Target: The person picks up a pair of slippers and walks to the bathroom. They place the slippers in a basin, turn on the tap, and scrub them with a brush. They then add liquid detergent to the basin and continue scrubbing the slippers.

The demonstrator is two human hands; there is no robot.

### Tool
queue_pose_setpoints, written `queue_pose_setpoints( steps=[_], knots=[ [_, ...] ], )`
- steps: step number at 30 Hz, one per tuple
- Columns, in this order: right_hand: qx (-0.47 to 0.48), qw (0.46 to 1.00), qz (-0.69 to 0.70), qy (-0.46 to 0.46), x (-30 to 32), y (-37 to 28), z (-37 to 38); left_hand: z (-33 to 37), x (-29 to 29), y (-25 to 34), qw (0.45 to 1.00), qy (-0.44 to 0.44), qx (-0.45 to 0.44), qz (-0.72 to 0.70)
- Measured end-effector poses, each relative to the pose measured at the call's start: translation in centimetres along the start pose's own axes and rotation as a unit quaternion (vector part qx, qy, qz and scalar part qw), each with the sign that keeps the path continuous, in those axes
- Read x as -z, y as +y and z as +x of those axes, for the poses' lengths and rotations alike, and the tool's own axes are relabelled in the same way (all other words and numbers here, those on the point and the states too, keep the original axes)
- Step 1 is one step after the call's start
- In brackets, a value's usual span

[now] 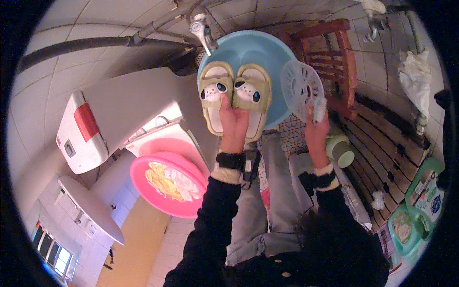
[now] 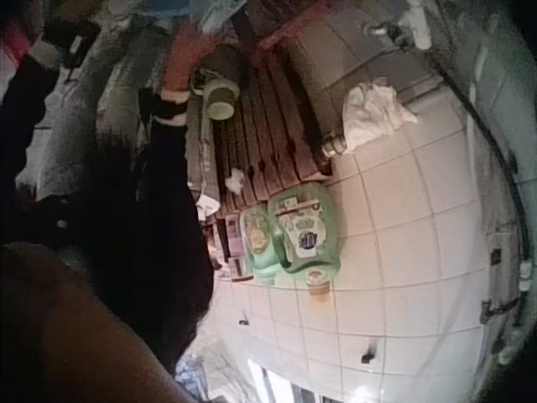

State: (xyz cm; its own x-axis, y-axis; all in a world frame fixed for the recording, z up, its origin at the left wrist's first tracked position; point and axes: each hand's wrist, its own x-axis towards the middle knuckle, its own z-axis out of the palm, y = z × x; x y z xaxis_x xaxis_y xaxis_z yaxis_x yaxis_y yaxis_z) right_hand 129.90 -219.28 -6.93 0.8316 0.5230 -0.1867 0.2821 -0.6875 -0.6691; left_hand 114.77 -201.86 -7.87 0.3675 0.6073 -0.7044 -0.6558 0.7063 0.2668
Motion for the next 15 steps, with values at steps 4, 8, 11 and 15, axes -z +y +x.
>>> queue_pose_setpoints(
  steps=[4, 8, 11, 15],
  knots=[
    [-0.057, 0.994, 0.095, -0.007, 4.5, 0.5, -2.2, 5.0, 1.4, -3.1, 0.997, -0.076, 0.028, -0.009],
    [-0.098, 0.976, 0.195, -0.002, 5.7, 0.5, -3.9, 9.1, 3.7, -4.3, 0.99, -0.064, 0.083, -0.094],
    [-0.149, 0.963, 0.225, -0.004, 6.0, 0.0, -4.9, 9.5, 4.8, -3.8, 0.991, -0.052, 0.06, 0.104],
    [-0.219, 0.929, 0.297, -0.036, 7.9, -1.5, -7.0, 5.0, 4.1, -2.0, 0.69, -0.133, -0.093, 0.705]
  ],
)
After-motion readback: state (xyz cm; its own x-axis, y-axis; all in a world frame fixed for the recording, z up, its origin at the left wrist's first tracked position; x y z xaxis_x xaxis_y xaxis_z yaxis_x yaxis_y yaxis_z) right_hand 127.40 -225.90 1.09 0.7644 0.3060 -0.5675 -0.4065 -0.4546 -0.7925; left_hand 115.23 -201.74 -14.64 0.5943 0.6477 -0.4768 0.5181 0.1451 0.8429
